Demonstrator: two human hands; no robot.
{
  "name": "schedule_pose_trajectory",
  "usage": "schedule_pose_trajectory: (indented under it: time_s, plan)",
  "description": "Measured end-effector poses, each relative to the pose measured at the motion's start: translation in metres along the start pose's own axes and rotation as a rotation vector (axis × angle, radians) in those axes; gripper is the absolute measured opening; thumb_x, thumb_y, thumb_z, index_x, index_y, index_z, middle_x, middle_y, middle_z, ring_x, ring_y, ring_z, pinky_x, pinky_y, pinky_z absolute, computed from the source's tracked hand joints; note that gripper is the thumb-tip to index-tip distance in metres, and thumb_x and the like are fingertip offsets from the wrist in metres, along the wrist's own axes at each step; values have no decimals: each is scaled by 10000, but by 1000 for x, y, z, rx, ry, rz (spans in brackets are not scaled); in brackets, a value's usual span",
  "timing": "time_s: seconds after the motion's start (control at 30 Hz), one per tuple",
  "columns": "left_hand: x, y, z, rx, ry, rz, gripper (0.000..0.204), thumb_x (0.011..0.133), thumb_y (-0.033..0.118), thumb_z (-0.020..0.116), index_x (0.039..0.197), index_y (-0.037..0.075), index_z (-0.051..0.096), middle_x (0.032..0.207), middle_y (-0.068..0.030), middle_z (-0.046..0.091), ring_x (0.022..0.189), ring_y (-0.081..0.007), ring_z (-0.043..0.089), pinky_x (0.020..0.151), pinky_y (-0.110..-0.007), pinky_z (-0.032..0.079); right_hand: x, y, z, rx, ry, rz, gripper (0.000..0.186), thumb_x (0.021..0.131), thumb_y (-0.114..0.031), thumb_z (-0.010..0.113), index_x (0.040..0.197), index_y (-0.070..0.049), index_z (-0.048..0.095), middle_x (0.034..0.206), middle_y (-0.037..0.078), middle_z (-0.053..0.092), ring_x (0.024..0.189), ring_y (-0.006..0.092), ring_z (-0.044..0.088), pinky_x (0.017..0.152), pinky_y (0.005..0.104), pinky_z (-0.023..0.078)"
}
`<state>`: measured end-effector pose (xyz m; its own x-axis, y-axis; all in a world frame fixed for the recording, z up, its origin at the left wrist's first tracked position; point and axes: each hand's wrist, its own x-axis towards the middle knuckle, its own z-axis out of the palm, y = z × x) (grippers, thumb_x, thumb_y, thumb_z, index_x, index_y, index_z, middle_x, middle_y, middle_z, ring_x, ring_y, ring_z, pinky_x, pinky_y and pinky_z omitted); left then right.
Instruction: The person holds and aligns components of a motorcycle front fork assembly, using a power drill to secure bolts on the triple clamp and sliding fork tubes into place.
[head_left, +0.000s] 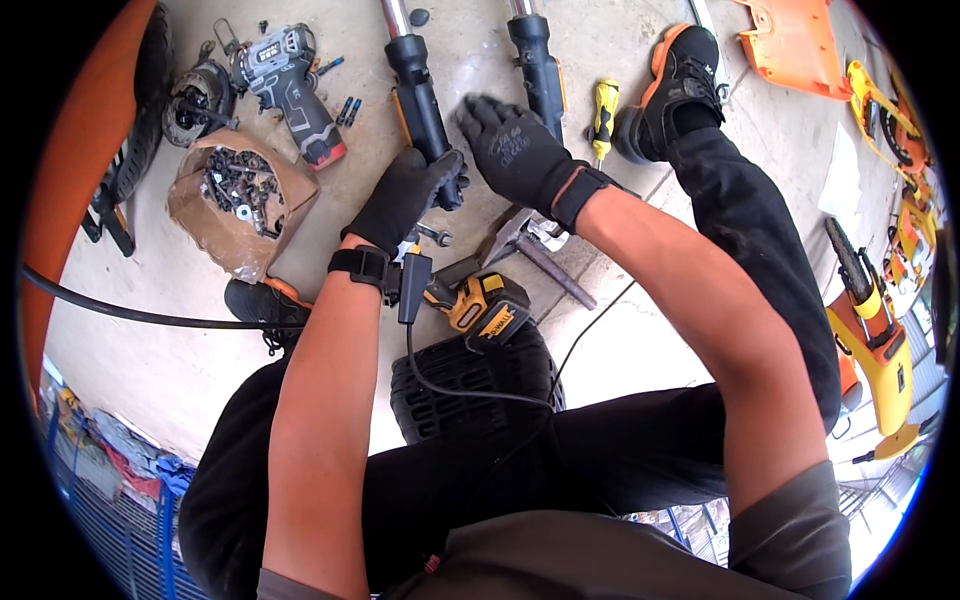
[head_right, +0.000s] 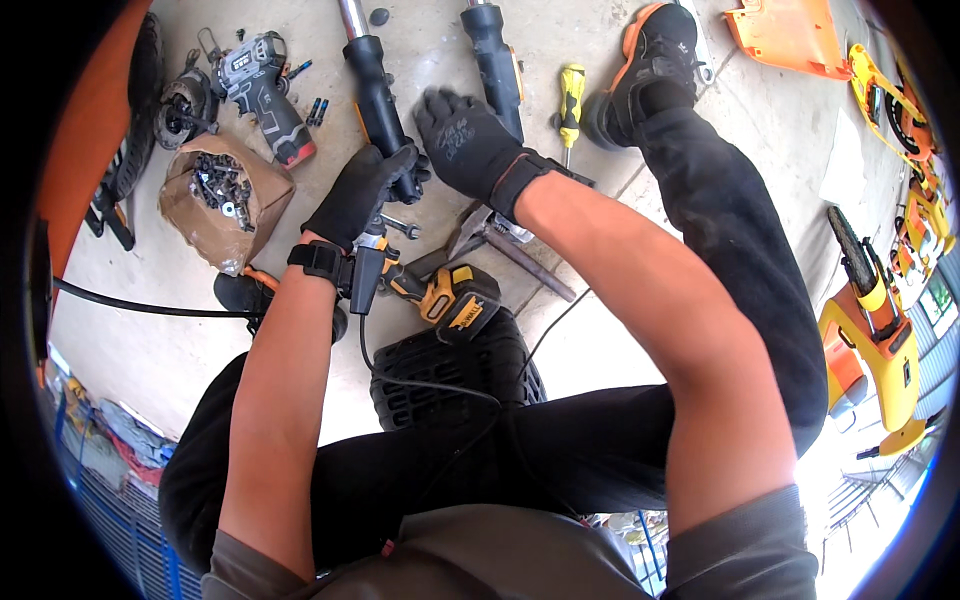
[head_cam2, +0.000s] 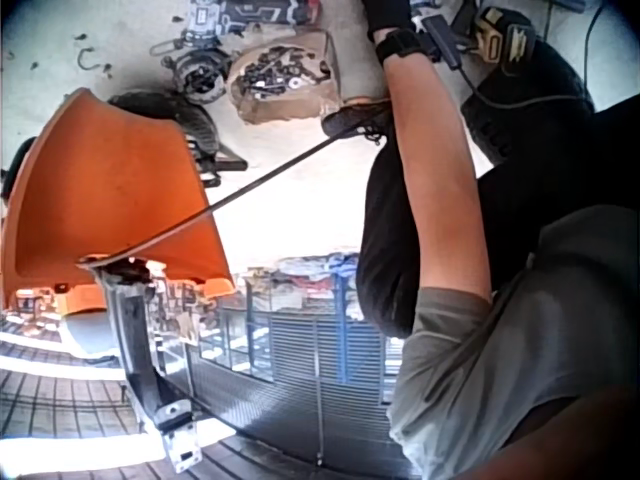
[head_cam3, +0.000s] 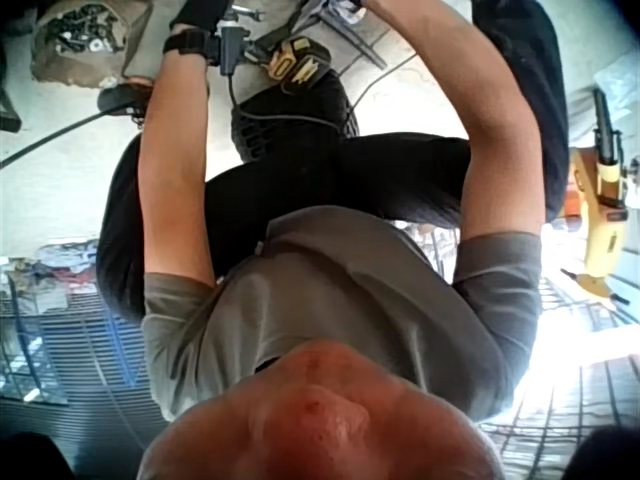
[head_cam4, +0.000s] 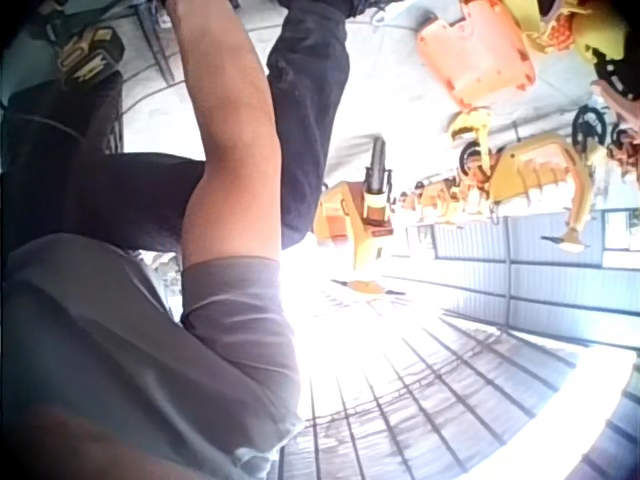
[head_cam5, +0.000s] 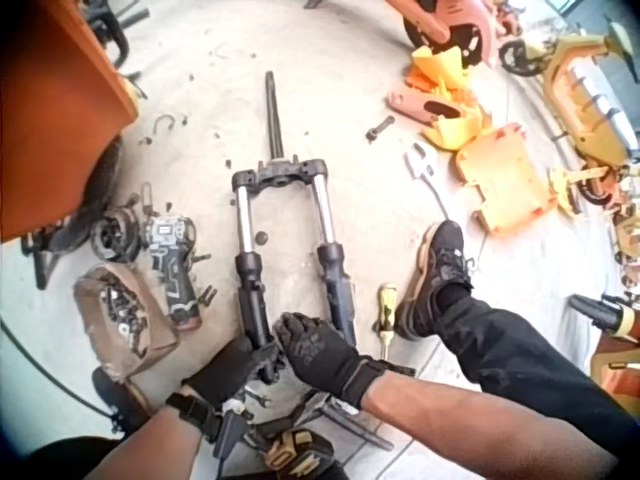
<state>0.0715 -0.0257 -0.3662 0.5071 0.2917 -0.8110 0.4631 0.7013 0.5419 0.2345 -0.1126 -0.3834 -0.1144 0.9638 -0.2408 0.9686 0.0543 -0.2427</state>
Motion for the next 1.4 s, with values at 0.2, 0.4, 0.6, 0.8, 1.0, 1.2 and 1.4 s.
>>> schedule_pose_trajectory:
  time_s: [0.2,0.4,0.6,0.8,1.0,1.2,1.4]
  plan:
    - [7,-2,-11,223,-51,-28,315,924,300,623,1012,-2,614,854,-80,685,768,-135,652,651,-264,481,-1,-4,5,129,-44,-46,515,858,-141,523,1344,19,457,1394,214,474,1273,353,495,1008,443,429]
    - [-1,5,0,15,-59,-40,344,940,323,606,1047,-3,579,902,-93,659,819,-157,636,738,-291,498,20,7,6,107,153,207,498,850,-161,525,1301,48,486,1391,259,457,1272,405,476,1025,497,402]
    - [1,14,-10,326,-91,-103,355,935,317,617,1078,-5,570,931,-99,670,854,-169,647,765,-309,509,14,-1,13,174,18,14,523,863,-158,531,1343,33,449,1431,247,426,1301,375,457,1067,466,370]
    - [6,-7,-8,44,-104,-48,340,947,314,593,1094,8,567,944,-98,670,850,-164,646,757,-303,504,24,6,1,5,115,188,503,862,-161,532,1317,44,468,1401,253,459,1290,367,470,1055,442,389]
    - [6,3,-14,222,-138,-73,374,944,311,606,1144,-2,561,983,-101,669,898,-168,650,773,-302,510,16,-1,6,177,11,-58,511,842,-203,567,1284,48,515,1382,256,479,1286,371,478,1050,446,402]
    - [3,0,-7,28,-136,-22,345,948,298,602,1114,-4,572,959,-100,667,867,-161,648,765,-297,512,18,4,8,28,117,172,518,846,-184,551,1316,26,489,1418,267,432,1307,372,455,1065,478,371]
    - [9,-3,-14,110,-143,-62,385,941,323,616,1129,-9,567,969,-108,667,875,-176,648,779,-311,513,30,12,-29,526,-435,39,517,847,-160,540,1337,-6,481,1442,248,418,1326,372,436,1086,477,348]
